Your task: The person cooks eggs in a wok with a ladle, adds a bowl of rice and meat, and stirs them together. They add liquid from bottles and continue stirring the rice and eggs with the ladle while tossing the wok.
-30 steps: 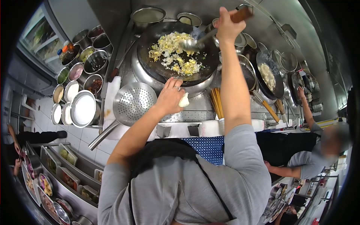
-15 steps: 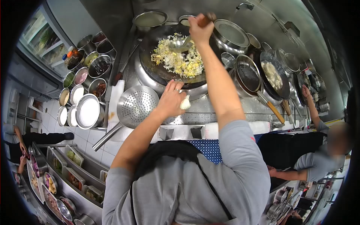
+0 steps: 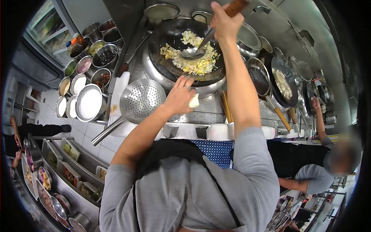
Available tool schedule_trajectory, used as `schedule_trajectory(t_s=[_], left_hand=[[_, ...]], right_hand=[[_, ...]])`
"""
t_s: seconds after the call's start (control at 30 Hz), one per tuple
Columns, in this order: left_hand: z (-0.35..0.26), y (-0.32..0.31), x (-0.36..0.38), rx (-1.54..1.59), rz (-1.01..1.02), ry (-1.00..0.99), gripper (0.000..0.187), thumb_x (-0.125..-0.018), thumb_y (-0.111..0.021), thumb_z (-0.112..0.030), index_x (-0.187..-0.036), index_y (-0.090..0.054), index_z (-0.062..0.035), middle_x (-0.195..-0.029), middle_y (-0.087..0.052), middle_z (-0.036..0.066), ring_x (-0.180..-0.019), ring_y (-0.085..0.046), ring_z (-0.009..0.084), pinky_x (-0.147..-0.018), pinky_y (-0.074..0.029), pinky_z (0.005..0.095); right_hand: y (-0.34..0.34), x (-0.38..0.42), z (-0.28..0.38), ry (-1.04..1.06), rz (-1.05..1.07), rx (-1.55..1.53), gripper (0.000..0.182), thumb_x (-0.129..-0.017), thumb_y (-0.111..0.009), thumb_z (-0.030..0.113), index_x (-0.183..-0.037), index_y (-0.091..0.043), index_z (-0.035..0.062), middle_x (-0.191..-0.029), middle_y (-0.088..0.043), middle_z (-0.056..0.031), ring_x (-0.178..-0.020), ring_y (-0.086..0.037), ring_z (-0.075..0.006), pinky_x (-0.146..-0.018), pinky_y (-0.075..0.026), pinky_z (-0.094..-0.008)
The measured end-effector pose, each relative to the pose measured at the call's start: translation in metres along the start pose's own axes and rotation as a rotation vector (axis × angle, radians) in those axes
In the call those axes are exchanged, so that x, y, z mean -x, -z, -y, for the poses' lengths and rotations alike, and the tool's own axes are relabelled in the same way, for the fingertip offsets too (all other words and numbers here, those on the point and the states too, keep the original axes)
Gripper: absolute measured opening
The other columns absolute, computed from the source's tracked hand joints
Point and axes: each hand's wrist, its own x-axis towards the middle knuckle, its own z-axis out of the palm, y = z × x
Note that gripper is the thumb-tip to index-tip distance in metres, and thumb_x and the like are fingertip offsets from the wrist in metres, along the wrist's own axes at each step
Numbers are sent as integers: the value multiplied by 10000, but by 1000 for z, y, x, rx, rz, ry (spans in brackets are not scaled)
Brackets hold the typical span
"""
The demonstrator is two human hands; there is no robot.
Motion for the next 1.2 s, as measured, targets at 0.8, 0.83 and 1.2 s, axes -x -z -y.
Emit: schedule_trajectory(t_s=[0.8, 0.83, 1.2], left_hand=[[7, -7, 1, 41, -9, 16, 524, -554, -818, -320, -961, -695, -15, -1301, -466, 222, -1290, -370, 381, -1163, -218, 487], [9, -6, -1, 36, -9, 17, 523, -552, -819, -319, -960, -695, -16, -1294, -470, 220, -1283, -374, 380, -1163, -219, 485], [5, -3, 5, 38, 41, 6, 553, -593, -784, -338, -1029, -695, -9, -1302, -469, 231, -1304, -370, 386, -1185, -187, 468]], right_hand=[[20, 65, 46, 32, -192, -18, 336, -839, -677, 26, -650, -409, 99, -483, -397, 23, -368, -336, -68, -357, -301, -245], [35, 75, -4, 135, -212, 43, 328, -846, -663, 24, -653, -408, 97, -479, -416, 9, -366, -367, -78, -357, -320, -252], [54, 53, -32, 128, -394, 48, 303, -804, -688, -4, -640, -446, 76, -497, -455, -19, -361, -429, -121, -352, -381, -260]])
